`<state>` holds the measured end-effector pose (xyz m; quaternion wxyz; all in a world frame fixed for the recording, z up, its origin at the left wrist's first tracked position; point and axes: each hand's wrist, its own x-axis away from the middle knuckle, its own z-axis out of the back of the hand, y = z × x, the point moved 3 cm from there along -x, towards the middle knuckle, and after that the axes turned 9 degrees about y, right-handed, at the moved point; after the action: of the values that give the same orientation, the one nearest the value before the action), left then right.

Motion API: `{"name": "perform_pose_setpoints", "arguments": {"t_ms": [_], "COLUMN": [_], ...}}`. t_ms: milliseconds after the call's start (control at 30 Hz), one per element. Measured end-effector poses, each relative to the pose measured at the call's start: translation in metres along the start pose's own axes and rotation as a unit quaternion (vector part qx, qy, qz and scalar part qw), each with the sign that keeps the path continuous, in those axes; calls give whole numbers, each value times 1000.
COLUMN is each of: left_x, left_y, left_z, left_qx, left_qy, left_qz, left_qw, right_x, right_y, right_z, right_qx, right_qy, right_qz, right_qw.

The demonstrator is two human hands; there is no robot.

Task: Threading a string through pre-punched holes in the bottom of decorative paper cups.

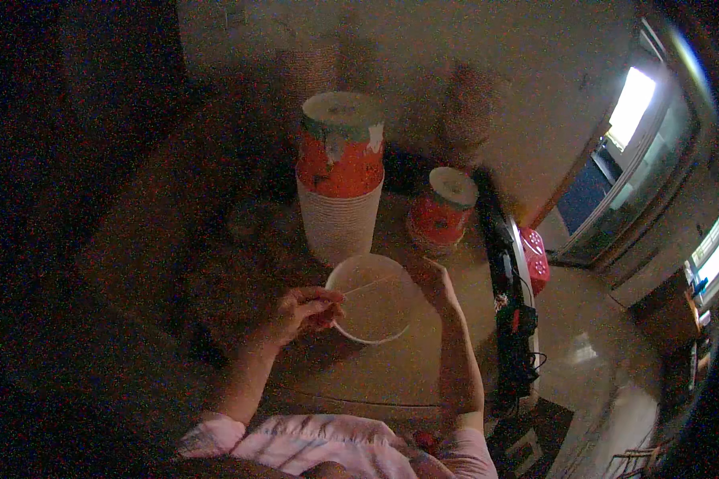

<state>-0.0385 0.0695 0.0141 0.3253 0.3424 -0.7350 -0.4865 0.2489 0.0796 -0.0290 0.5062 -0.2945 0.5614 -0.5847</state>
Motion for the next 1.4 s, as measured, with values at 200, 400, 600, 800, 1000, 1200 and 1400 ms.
{"name": "perform_pose_setpoints", "arguments": {"t_ms": [200, 400, 600, 800, 1000, 1200, 1400], "left_x": [-9, -15, -1, 0, -6, -9, -9], "left_y": [-8, 3, -6, -24, -18, -11, -13], "left_z": [-14, -34, -17, -38, -40, -45, -47], "left_qx": [150, 169, -280, -512, -453, -424, -428], "left_qy": [-49, -80, 36, 5, 41, 52, 51], "left_qz": [-14, -84, -310, -363, -332, -303, -299], "left_qw": [987, 979, 908, 779, 827, 852, 852], "right_x": [46, 126, 141, 153, 173, 154, 148], "right_y": [-35, -62, -50, -108, -125, -69, -31], "right_z": [-22, -85, -31, -20, -35, -58, -56], "right_qx": [-59, -215, -307, -145, -485, -230, -174], "right_qy": [92, -90, 165, 213, 84, 46, 83], "right_qz": [17, -281, -74, 233, 89, -92, -97], "right_qw": [994, 931, 934, 938, 866, 968, 976]}}
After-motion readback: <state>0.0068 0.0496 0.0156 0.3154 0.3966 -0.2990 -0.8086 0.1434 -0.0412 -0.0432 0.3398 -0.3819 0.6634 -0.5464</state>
